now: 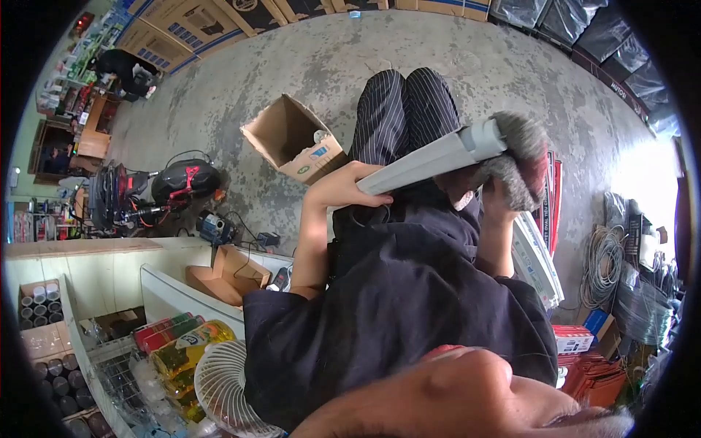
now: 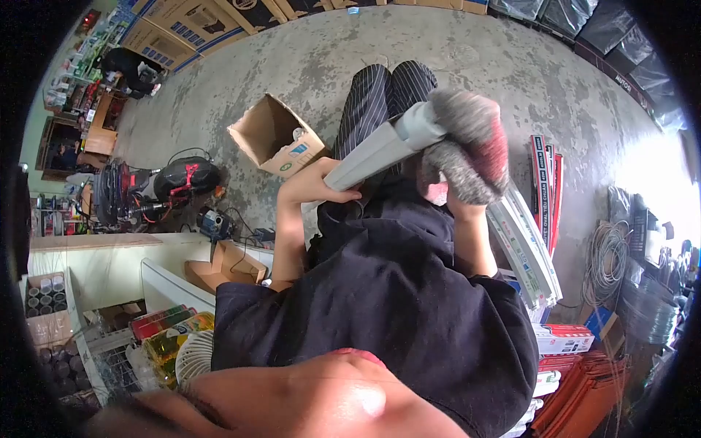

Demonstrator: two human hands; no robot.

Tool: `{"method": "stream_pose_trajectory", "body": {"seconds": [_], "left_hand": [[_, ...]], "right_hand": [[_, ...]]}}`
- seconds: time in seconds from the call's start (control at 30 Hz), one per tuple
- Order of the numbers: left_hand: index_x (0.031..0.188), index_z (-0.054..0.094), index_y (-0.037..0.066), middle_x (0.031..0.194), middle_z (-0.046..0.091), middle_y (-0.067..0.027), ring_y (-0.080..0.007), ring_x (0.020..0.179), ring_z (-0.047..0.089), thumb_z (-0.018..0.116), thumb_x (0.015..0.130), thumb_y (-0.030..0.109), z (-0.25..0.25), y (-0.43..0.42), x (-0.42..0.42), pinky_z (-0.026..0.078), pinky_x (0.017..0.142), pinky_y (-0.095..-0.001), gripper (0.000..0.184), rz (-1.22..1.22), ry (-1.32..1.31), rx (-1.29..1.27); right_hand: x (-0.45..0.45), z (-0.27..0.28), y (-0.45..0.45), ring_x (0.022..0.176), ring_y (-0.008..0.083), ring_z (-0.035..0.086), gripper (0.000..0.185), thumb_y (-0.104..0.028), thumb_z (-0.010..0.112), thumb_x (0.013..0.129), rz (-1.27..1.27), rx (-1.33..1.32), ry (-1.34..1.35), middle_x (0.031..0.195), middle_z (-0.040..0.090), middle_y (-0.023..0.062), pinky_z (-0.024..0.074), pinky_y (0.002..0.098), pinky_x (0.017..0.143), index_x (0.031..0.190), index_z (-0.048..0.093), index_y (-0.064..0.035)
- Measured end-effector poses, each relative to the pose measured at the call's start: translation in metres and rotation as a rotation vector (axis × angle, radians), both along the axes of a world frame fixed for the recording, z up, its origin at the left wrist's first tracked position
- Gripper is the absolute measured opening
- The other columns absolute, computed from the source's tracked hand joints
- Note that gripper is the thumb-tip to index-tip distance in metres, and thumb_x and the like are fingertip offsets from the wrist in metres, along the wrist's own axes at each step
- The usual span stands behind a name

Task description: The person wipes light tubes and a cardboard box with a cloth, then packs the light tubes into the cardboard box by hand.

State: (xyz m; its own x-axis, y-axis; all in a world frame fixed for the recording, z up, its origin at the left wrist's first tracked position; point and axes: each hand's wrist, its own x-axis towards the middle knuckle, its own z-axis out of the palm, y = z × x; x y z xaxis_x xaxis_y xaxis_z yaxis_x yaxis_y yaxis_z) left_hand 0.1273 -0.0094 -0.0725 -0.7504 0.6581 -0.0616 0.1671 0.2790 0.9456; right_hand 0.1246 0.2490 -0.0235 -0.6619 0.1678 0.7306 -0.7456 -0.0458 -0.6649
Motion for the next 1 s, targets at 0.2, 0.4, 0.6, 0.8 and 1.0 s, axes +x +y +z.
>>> {"method": "stream_pose_trajectory", "body": {"seconds": [0.2,0.4,0.6,0.8,1.0], "left_hand": [[0.104,0.061,-0.001,0.085,0.068,-0.0053,-0.0068,0.079,0.059,0.073,0.077,0.014,-0.003,-0.004,-0.001,0.047,0.073,-0.0235,0.033,-0.137,-0.041,-0.011],[0.105,0.062,-0.001,0.085,0.068,-0.0052,-0.0074,0.078,0.059,0.072,0.077,0.011,-0.006,0.001,0.000,0.047,0.071,-0.0238,0.032,-0.104,-0.028,0.047],[0.106,0.061,0.000,0.084,0.068,-0.0055,-0.0071,0.077,0.059,0.072,0.077,0.011,-0.008,0.000,-0.001,0.048,0.070,-0.0243,0.032,-0.104,-0.018,0.023],[0.105,0.061,0.001,0.083,0.067,-0.0052,-0.0081,0.074,0.059,0.072,0.076,0.012,-0.018,-0.006,-0.001,0.048,0.070,-0.0247,0.033,-0.089,0.070,-0.026],[0.107,0.060,0.001,0.083,0.066,-0.0056,-0.0088,0.074,0.059,0.073,0.076,0.015,-0.013,-0.011,0.004,0.047,0.070,-0.0254,0.036,-0.097,0.027,-0.059]], "right_hand": [[0.004,0.022,-0.005,0.084,0.0200,0.053,0.032,-0.033,0.065,0.079,-0.077,0.221,0.095,0.091,0.056,0.0101,0.0419,0.0320,0.074,0.087,0.062,-0.0015],[0.006,0.019,-0.010,0.079,0.0182,0.050,0.038,-0.035,0.057,0.082,0.092,-0.053,-0.078,0.089,0.053,0.0109,0.0396,0.0292,0.068,0.086,0.058,0.0035],[-0.001,0.019,0.015,0.084,0.0203,0.053,0.036,-0.030,0.065,0.076,0.162,0.093,-0.009,0.093,0.054,0.0107,0.0420,0.0305,0.073,0.093,0.061,0.0019],[0.009,0.047,0.033,0.081,0.0211,0.057,0.029,-0.009,0.076,0.065,0.205,0.501,-0.020,0.092,0.056,0.0088,0.0463,0.0298,0.069,0.090,0.065,0.0002],[0.017,0.046,0.024,0.082,0.0217,0.057,0.024,-0.004,0.067,0.070,0.059,0.701,-0.159,0.094,0.053,0.0098,0.0467,0.0297,0.072,0.093,0.064,-0.0016]]}}
